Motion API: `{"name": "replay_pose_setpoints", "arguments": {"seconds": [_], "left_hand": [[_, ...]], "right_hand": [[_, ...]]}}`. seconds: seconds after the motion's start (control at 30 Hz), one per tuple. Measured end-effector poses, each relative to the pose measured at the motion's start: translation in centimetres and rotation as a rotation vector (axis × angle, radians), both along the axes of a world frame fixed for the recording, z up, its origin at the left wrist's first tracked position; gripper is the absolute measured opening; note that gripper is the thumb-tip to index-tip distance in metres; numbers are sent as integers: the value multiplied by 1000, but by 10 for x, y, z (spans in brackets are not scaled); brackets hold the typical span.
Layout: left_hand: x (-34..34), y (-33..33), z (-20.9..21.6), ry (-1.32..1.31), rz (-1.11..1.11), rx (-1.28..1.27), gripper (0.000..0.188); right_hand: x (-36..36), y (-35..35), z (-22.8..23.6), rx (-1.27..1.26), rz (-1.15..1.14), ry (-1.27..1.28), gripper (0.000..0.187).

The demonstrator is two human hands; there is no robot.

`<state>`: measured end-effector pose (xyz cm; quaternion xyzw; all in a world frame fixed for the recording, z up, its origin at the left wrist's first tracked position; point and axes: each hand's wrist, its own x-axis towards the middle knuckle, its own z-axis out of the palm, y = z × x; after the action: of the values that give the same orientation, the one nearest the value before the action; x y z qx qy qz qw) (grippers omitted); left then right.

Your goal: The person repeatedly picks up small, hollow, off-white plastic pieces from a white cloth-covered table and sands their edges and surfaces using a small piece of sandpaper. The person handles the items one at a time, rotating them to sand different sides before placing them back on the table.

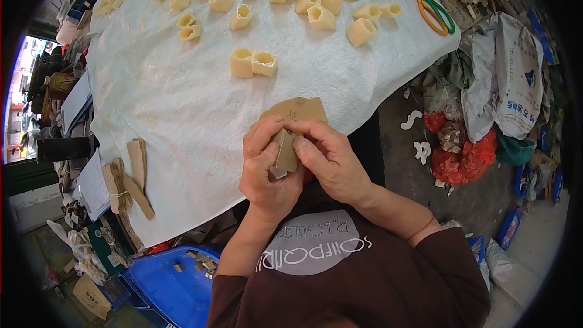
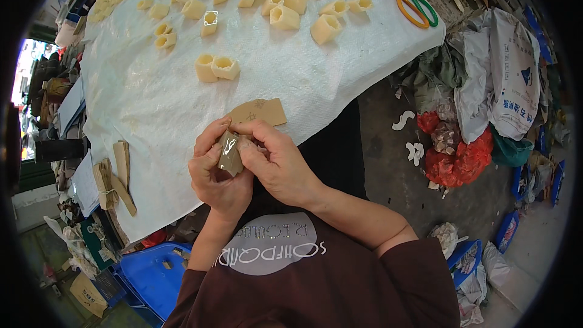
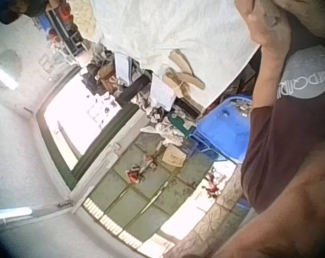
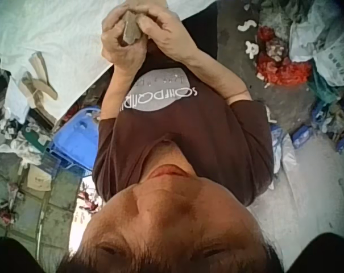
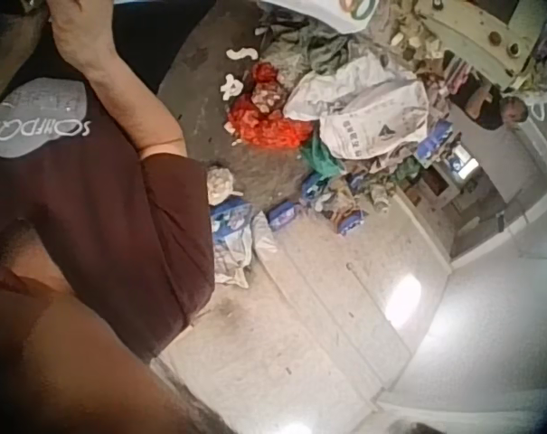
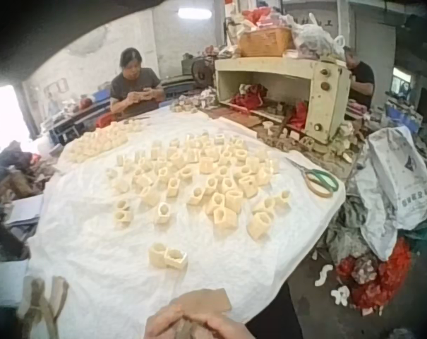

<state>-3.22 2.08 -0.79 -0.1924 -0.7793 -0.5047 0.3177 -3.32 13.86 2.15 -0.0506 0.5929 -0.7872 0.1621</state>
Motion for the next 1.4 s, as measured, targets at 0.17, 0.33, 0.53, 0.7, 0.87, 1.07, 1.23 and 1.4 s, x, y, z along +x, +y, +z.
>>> {"name": "replay_pose_setpoints", "arguments": {"seconds": [0.17, 0.33, 0.53, 0.7, 0.87, 1.07, 1.23, 1.4], "left_hand": [[2, -1, -3, -33, 37, 18, 47], [4, -4, -11, -73, 61, 63, 44], [6, -3, -9, -155, 75, 116, 43], [5, -3, -6, -283, 29, 400, 43], [7, -20, 16, -633, -166, 845, 47], [17, -17, 18, -764, -264, 956, 57], [20, -16, 10, -718, -267, 901, 58], [18, -17, 8, -701, -294, 918, 61]], "right_hand": [[9, -10, -7, -59, -3, -25, 41], [13, -16, -13, -3, 0, 104, 51], [12, -16, -13, 160, 25, 231, 57], [3, -4, -5, 194, 158, 164, 57], [-22, 18, -16, 197, 97, 438, 52], [-25, 15, -15, 99, 173, 435, 46], [-20, 12, -21, -26, 132, 365, 32], [-17, 12, -24, -119, 138, 278, 31]]}}
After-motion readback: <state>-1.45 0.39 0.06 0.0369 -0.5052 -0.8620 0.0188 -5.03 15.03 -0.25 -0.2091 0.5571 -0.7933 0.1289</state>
